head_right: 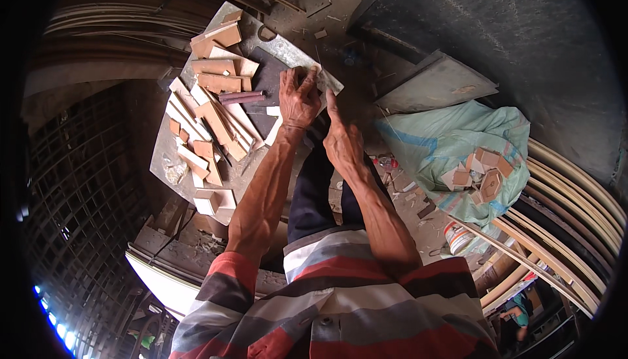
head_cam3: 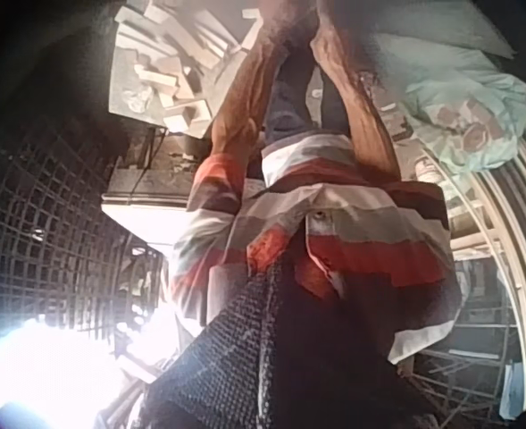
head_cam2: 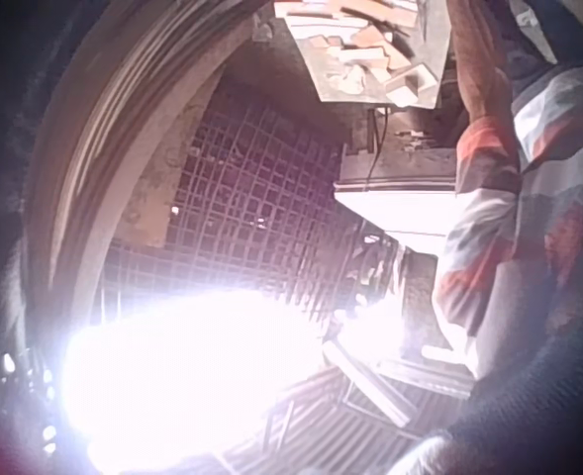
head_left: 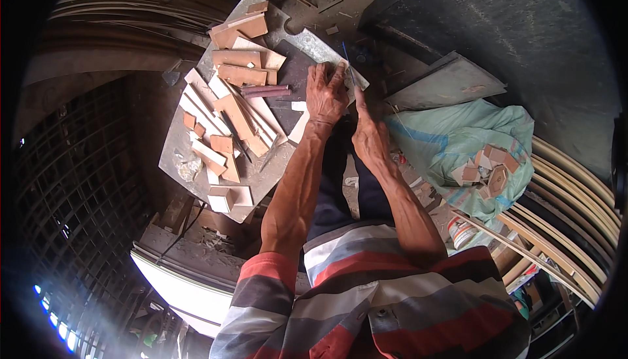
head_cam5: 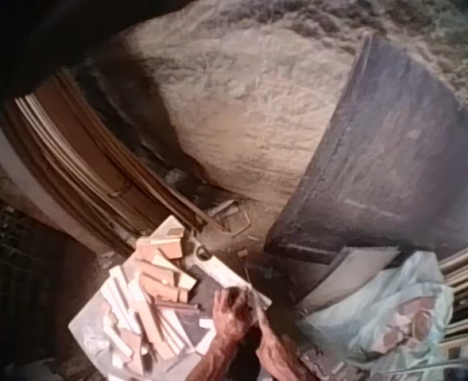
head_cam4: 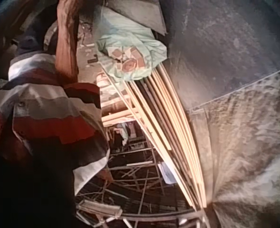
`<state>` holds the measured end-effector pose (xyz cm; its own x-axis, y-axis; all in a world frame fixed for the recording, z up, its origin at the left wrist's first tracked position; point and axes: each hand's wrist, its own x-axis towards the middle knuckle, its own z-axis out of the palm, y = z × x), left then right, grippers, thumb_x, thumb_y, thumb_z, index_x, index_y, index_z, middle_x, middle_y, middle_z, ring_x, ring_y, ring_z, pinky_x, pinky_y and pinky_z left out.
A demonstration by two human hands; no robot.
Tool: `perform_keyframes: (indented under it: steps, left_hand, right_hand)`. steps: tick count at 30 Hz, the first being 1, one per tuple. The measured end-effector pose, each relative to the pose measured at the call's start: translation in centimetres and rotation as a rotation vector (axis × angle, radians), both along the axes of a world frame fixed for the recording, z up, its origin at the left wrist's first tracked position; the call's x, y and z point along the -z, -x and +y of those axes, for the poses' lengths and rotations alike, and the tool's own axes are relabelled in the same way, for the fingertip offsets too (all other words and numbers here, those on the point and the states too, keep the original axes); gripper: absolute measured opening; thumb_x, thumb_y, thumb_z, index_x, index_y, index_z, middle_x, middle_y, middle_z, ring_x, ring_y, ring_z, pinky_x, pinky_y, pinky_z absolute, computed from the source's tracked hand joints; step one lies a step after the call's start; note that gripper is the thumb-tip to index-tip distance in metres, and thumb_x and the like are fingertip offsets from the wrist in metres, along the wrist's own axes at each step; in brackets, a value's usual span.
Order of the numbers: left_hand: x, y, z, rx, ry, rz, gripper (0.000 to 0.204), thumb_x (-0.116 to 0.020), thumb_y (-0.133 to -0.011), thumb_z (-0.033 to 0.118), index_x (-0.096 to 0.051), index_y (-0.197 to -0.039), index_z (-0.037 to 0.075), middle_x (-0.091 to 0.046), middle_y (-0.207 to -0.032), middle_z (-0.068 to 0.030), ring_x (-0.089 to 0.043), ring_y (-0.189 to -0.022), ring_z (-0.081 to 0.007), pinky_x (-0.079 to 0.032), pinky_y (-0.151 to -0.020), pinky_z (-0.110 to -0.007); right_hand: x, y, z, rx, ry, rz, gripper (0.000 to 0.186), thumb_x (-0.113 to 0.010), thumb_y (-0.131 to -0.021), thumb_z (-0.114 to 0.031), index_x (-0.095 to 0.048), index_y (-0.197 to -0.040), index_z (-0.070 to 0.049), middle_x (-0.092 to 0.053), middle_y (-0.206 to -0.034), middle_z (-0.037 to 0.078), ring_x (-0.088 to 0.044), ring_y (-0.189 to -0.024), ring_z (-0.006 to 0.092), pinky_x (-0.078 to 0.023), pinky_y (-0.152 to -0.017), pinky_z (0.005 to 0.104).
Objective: The person carves a small rectangular piece of light-colored wood using a blue utility knife. They hold the wood firmly with their left hand and carefully shave off thin layers from the edges and corners with their right hand. The person repeatedly inspects the carved piece to check the progress of the shaping.
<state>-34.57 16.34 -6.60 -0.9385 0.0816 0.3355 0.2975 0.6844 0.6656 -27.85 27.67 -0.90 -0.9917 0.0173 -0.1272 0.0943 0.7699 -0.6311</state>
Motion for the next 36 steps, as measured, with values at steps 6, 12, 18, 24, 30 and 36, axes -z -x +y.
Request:
perform_keyframes:
  steps: [6,12,18,24,30,36]
  left_hand:
    - [0.1,0.0,0.1,0.000,-0.005,0.003,0.040,-0.065,-0.068,-0.003,-0.071,-0.106,0.007,-0.058,-0.096,-0.0124,-0.054,-0.086,-0.0314,-0.047,-0.076,-0.041]
    - [-0.1,0.1,0.2,0.002,0.000,0.006,0.039,-0.065,-0.068,-0.003,-0.072,-0.105,0.007,-0.058,-0.095,-0.0129,-0.054,-0.085,-0.0315,-0.047,-0.075,-0.041]
    - [-0.1,-0.2,0.1,0.010,-0.009,0.012,0.040,-0.065,-0.068,-0.004,-0.071,-0.105,0.007,-0.058,-0.095,-0.0131,-0.053,-0.085,-0.0319,-0.047,-0.075,-0.041]
    - [-0.2,0.0,-0.1,0.015,-0.001,0.013,0.040,-0.064,-0.068,-0.003,-0.071,-0.106,0.006,-0.058,-0.095,-0.0132,-0.053,-0.084,-0.0323,-0.046,-0.075,-0.041]
    - [0.0,0.1,-0.1,0.008,0.021,0.023,0.040,-0.064,-0.068,-0.003,-0.071,-0.106,0.007,-0.058,-0.096,-0.0134,-0.054,-0.085,-0.0324,-0.046,-0.076,-0.041]
    - [0.0,0.0,0.0,0.019,0.019,0.024,0.039,-0.064,-0.068,-0.002,-0.071,-0.105,0.007,-0.058,-0.096,-0.0130,-0.054,-0.085,-0.0323,-0.046,-0.076,-0.042]
  right_hand:
    - [-1.5,-0.1,0.3,-0.008,0.062,-0.273,0.082,-0.053,-0.077,0.012,-0.027,-0.151,-0.012,-0.063,-0.082,0.029,-0.063,-0.074,0.0458,-0.048,-0.064,0.0497]
    - [-0.3,1.0,0.5,-0.022,0.070,-0.121,0.086,-0.054,-0.077,0.011,-0.024,-0.153,-0.015,-0.061,-0.078,0.028,-0.063,-0.071,0.0446,-0.048,-0.062,0.0508]
    - [-0.8,0.9,0.3,-0.019,0.020,-0.279,0.085,-0.054,-0.076,0.012,-0.026,-0.152,-0.013,-0.064,-0.085,0.029,-0.064,-0.076,0.0475,-0.050,-0.067,0.0508]
    - [0.0,-0.8,0.4,0.007,0.057,-0.050,0.084,-0.054,-0.077,0.011,-0.027,-0.152,-0.016,-0.064,-0.094,0.032,-0.064,-0.082,0.0474,-0.050,-0.070,0.0515]
    - [-0.2,-0.9,0.5,-0.026,0.029,-0.050,0.083,-0.054,-0.079,0.009,-0.024,-0.153,-0.016,-0.063,-0.079,0.028,-0.063,-0.072,0.0473,-0.048,-0.063,0.0527]
    - [-0.8,0.5,0.5,-0.021,0.050,-0.204,0.086,-0.055,-0.078,0.007,-0.021,-0.153,-0.015,-0.061,-0.067,0.025,-0.062,-0.065,0.0460,-0.047,-0.058,0.0526]
